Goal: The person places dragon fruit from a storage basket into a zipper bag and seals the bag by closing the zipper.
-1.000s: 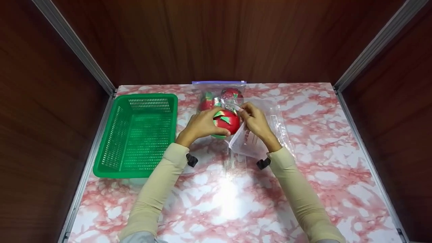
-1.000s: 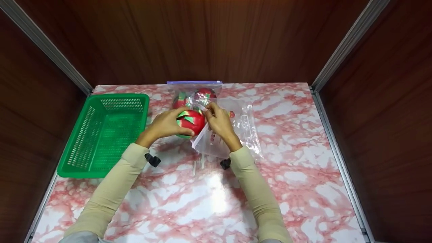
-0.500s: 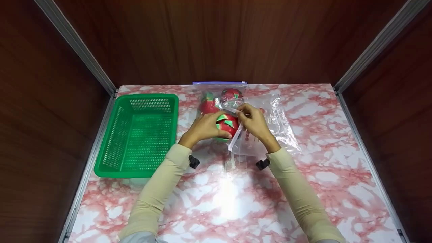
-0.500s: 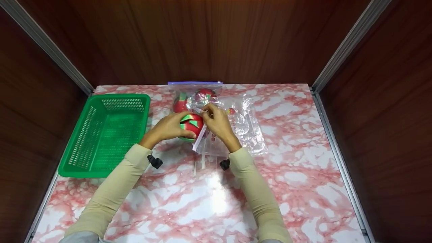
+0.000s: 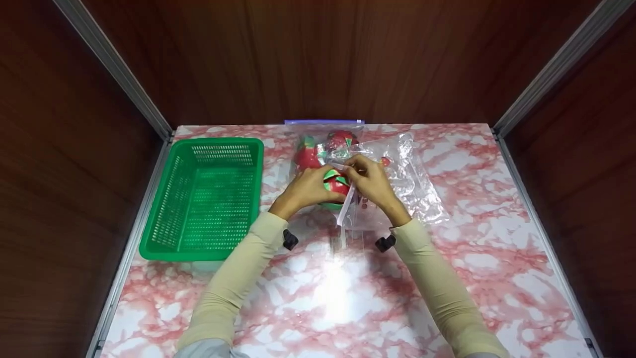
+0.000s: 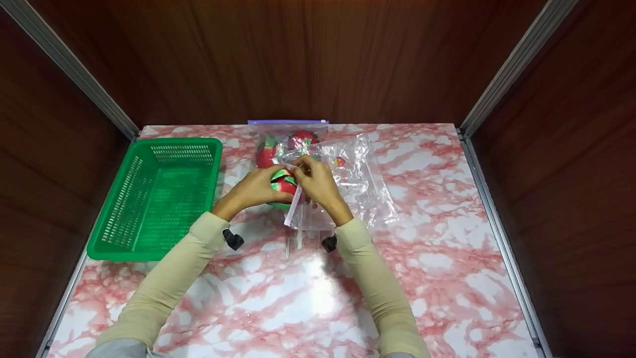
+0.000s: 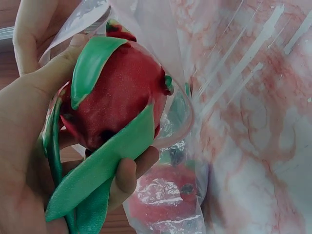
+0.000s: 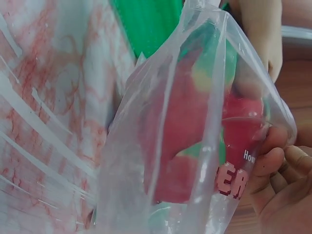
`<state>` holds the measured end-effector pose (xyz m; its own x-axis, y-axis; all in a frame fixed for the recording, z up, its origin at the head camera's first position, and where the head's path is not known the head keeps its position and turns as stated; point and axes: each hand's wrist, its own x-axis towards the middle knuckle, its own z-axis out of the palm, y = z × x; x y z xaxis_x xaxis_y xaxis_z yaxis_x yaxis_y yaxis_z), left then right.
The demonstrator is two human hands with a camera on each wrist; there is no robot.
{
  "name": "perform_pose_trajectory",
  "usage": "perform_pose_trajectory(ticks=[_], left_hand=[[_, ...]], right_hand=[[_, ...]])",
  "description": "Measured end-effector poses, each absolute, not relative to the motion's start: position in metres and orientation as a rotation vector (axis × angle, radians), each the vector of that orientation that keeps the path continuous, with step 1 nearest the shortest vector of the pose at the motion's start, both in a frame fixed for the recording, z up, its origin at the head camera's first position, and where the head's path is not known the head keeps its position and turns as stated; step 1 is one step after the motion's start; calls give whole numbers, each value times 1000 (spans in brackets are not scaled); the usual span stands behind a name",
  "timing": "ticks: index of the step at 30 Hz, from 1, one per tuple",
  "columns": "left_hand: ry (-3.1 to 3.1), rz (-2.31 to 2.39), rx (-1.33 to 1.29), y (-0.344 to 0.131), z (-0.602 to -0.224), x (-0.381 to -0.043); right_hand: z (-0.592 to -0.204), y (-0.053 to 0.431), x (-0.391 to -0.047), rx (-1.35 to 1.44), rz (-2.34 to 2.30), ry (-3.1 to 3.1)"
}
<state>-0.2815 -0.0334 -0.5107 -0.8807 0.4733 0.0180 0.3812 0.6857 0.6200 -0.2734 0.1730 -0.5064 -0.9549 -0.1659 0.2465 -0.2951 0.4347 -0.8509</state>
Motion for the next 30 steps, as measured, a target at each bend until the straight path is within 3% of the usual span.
perform_pose_trajectory(ticks=[30], left_hand=[[2492, 1173, 611, -34, -526, -282]], right_hand=[[-512, 167, -268, 493, 1703, -2549]])
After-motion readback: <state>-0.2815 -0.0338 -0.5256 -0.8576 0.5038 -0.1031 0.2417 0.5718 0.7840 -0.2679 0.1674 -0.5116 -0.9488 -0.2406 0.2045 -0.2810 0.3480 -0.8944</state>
